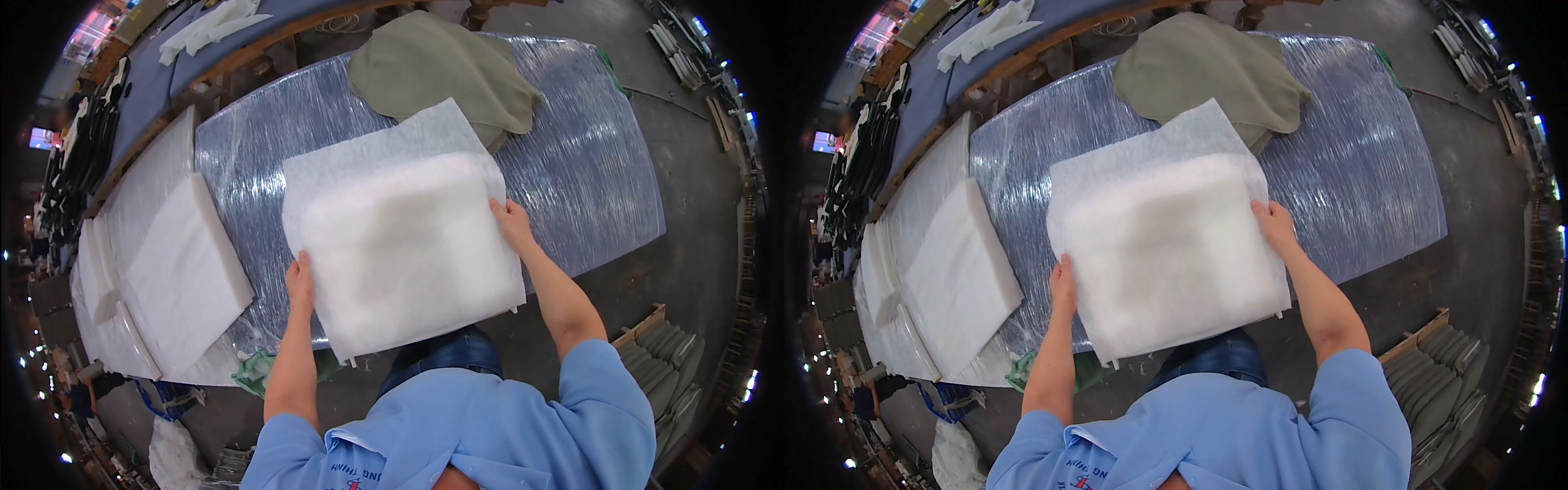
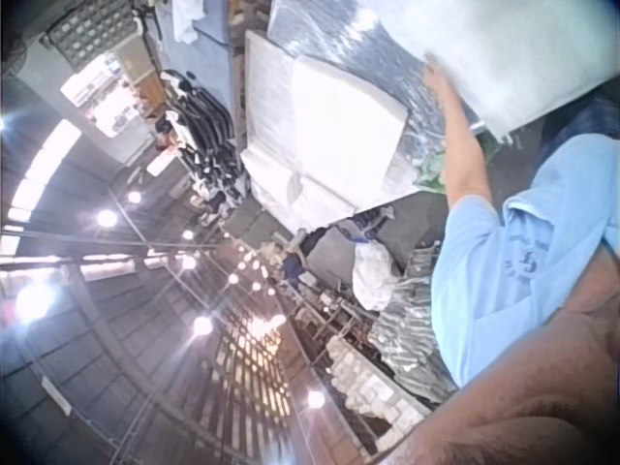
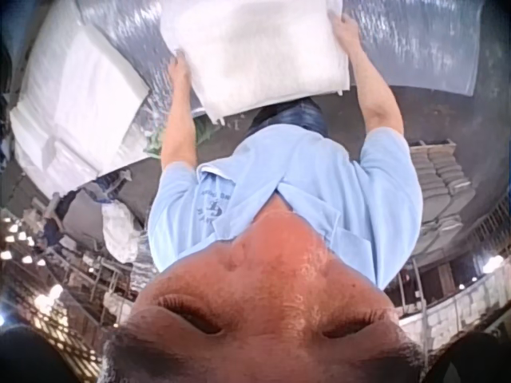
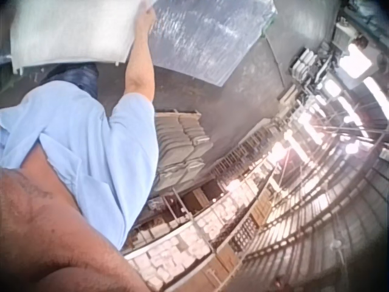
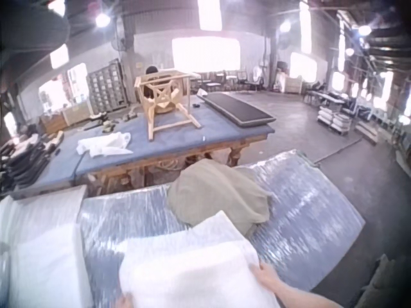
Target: The person folds a green fabric cushion cover and places it on a stack. Then the person picks up a white foam cushion, places it on a table, and stuffs it with white filling material from a green bag. Finally, the person covers the foam with a white sheet.
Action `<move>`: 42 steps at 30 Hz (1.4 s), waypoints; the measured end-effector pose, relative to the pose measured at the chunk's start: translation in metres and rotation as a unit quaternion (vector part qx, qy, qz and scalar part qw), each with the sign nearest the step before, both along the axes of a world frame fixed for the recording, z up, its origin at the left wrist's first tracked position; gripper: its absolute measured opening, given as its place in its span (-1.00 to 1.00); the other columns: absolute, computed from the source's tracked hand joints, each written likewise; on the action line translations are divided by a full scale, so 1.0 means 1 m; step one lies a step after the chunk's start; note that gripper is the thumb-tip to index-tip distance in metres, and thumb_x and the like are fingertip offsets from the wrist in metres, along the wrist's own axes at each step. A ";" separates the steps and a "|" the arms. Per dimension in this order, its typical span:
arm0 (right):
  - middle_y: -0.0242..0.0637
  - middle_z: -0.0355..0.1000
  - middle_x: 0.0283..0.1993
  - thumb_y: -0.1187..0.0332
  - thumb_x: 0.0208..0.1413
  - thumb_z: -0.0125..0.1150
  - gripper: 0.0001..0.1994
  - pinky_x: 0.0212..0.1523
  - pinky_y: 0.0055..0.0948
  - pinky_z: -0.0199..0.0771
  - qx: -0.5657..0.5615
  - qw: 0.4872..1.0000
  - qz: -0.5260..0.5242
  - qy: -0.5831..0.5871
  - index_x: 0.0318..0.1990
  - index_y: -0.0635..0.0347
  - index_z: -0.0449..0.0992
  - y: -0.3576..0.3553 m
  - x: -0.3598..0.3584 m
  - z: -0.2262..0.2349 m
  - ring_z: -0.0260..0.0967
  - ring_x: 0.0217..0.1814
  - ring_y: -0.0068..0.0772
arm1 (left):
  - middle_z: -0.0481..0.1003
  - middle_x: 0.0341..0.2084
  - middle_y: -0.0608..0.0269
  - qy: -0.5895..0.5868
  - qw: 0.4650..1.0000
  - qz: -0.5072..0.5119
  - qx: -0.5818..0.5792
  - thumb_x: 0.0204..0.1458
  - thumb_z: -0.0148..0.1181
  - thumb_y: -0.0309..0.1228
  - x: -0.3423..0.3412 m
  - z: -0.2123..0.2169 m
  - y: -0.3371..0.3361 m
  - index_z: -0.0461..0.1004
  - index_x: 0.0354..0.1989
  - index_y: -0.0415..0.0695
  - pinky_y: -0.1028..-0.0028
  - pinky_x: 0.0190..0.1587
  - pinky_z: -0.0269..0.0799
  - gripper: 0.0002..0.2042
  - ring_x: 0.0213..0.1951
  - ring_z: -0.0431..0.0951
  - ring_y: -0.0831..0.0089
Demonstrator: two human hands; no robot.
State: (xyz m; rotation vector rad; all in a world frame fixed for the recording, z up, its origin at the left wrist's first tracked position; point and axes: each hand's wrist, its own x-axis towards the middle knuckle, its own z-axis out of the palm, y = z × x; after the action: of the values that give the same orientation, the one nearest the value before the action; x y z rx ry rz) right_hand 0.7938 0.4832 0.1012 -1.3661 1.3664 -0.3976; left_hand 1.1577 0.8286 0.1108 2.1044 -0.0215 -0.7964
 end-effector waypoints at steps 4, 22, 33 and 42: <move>-0.47 0.48 -0.41 0.08 0.32 0.21 -0.65 -0.32 -0.42 0.34 -0.103 0.991 0.012 0.090 -0.29 0.23 0.60 0.000 -0.012 -0.009 0.30 -0.35 -0.62 | 0.52 -0.37 0.29 -0.100 0.995 -0.004 0.025 0.35 0.05 -0.04 -0.013 -0.006 -0.008 0.55 -0.27 -0.23 0.36 -0.24 0.36 -0.57 -0.32 0.40 0.47; -0.16 0.35 -0.57 -0.03 0.30 0.15 -0.49 -0.34 -0.20 0.31 -0.206 0.960 -0.011 0.190 -0.45 0.32 0.48 0.055 -0.066 -0.023 0.34 -0.42 -0.45 | 0.45 -0.51 0.10 -0.146 0.987 0.062 0.020 0.36 0.01 -0.08 -0.069 -0.018 0.047 0.47 -0.42 -0.35 0.27 -0.28 0.35 -0.50 -0.42 0.38 0.38; 0.10 0.51 -0.36 -0.11 0.32 0.08 -0.48 -0.16 -0.04 0.42 -0.153 0.973 -0.008 0.173 -0.28 0.28 0.53 0.113 -0.091 -0.012 0.48 -0.24 0.22 | 0.57 -0.47 -0.01 -0.197 0.980 0.022 0.030 0.36 0.00 -0.03 -0.118 -0.018 0.081 0.53 -0.28 -0.39 0.21 -0.25 0.38 -0.47 -0.42 0.48 0.25; 0.09 0.50 -0.39 -0.07 0.32 0.10 -0.48 -0.23 0.03 0.38 -0.206 0.958 -0.016 0.196 -0.42 0.29 0.47 0.099 -0.100 -0.007 0.44 -0.26 0.31 | 0.62 -0.19 -0.20 -0.125 0.985 0.105 -0.049 0.39 -0.13 0.02 -0.113 -0.024 0.092 0.56 -0.08 -0.40 0.18 -0.02 0.43 -0.40 -0.13 0.60 -0.02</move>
State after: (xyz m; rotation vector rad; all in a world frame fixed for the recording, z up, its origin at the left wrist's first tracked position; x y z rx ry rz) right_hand 0.6938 0.5820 0.0941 -1.8411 1.6944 -0.4679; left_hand 1.0445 0.9208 0.0868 2.0602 0.0244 -0.3953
